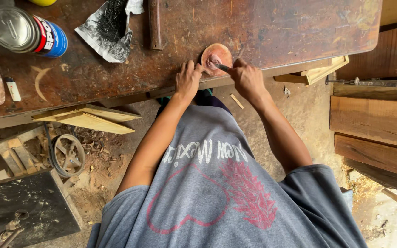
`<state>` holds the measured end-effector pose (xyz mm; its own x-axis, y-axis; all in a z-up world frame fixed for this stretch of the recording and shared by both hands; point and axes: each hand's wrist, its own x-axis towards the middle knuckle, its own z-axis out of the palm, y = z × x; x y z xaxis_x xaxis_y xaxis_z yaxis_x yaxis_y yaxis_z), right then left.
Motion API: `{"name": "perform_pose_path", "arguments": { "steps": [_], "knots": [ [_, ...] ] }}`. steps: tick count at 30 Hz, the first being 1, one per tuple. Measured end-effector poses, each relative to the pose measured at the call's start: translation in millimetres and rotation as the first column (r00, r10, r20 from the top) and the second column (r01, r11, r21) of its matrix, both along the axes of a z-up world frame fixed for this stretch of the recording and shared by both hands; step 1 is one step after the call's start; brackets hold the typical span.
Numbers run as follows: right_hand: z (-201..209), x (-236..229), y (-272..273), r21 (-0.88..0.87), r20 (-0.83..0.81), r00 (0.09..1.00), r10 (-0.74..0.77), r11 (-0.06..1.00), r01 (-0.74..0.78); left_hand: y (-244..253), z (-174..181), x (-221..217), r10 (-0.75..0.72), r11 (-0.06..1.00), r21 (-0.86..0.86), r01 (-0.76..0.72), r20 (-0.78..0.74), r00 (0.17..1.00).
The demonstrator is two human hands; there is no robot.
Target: The person mixes a white paste with red paint in a wooden scoop using a putty knife, then applies the mixture to the edge of a wooden plank. The person works at a cluttered workbench in a workshop.
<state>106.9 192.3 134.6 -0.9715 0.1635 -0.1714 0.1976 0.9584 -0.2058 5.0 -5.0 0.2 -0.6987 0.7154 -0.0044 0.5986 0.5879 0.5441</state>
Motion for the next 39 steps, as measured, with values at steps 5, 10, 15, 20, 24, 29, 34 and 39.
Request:
{"name": "perform_pose_path", "arguments": {
  "steps": [5, 10, 15, 20, 24, 29, 34, 39],
  "knots": [
    [-1.9, 1.1, -9.1, 0.024, 0.000, 0.997, -0.083, 0.996, 0.083, -0.7, -3.1, 3.0, 0.010, 1.000, -0.001, -0.010, 0.017, 1.000],
    [-0.9, 1.2, -4.7, -0.015, -0.033, 0.995, -0.097, 0.995, 0.097, -1.7, -6.5, 4.8, 0.000, 1.000, 0.008, 0.000, -0.020, 1.000],
    [-2.4, -4.5, 6.0, -0.037, -0.054, 0.998, -0.029, 0.999, 0.027, 1.8, -4.3, 0.4, 0.001, 1.000, -0.006, -0.001, 0.046, 0.999],
    [2.4, 6.7, 3.2, -0.152, -0.109, 0.993, -0.043, 0.988, 0.026, 1.7, -1.1, 3.9, 0.012, 0.999, -0.036, -0.010, 0.053, 0.999],
    [-8.7, 22.4, -3.2, -0.267, -0.180, 0.964, -0.198, 0.953, 0.146, -1.9, -4.7, 2.3, 0.033, 0.999, -0.020, -0.032, 0.023, 0.999],
    [-51.6, 43.4, -15.7, -0.528, -0.190, 0.839, -0.510, 0.774, 0.351, 0.5, -12.3, 1.5, 0.006, 1.000, 0.011, -0.006, 0.005, 1.000],
    [-71.2, 46.5, -22.0, -0.451, -0.305, 0.831, -0.464, 0.839, 0.303, 2.3, -10.2, 0.9, -0.002, 1.000, -0.023, 0.003, 0.045, 0.999],
    [-72.8, 37.9, -27.7, -0.515, -0.306, 0.812, -0.496, 0.804, 0.297, -2.5, -4.2, -0.9, -0.003, 1.000, -0.005, 0.003, 0.025, 1.000]
  ]
}}
